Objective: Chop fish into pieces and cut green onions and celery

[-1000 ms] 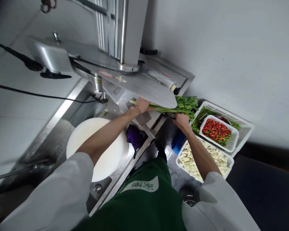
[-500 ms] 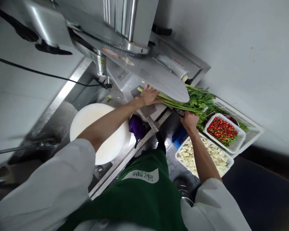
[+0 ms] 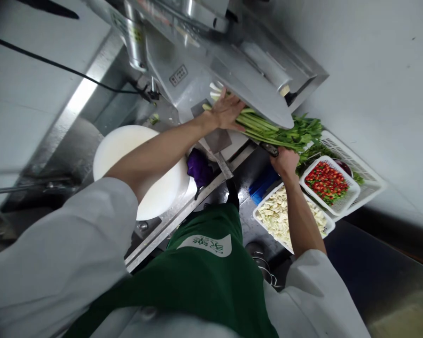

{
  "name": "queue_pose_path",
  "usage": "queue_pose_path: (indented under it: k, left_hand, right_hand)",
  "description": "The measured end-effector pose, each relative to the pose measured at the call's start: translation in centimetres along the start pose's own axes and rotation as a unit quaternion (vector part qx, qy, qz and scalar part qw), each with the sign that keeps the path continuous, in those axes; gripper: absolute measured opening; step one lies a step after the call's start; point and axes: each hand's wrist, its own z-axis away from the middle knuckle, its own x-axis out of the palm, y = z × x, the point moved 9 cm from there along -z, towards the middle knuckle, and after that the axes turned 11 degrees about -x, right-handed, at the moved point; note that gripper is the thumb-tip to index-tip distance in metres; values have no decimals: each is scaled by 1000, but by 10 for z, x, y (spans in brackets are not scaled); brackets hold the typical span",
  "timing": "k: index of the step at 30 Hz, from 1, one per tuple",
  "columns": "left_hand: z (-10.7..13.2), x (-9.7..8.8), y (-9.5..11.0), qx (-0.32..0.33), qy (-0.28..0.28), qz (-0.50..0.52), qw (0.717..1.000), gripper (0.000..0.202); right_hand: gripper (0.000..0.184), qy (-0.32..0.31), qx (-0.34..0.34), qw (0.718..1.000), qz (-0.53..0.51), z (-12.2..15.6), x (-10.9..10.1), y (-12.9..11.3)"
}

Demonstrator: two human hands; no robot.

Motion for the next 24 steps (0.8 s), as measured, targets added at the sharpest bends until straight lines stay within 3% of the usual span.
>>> queue_pose_path:
  k: [6,11,15,20,24]
  left_hand:
    - [2,9,9,12,-4,15,1000,83]
    - [13,6,16,1,18,58,998,77]
    - [24,-5,21,-5,39,85,996,71]
    - [65,-24,32,22,77,80,994,83]
    - [120,-29,25,16,102,71,992,93]
  right_hand:
    - [39,9,22,1000,-4,7,-5,0]
    - [41,30,36,999,-8,16,-13,8]
    - [40,81,23,996,-4,30,-26,16]
    - [38,95,17,995,5,67,-38,11]
    - [36,88,-7,996,10,98,-48,-21]
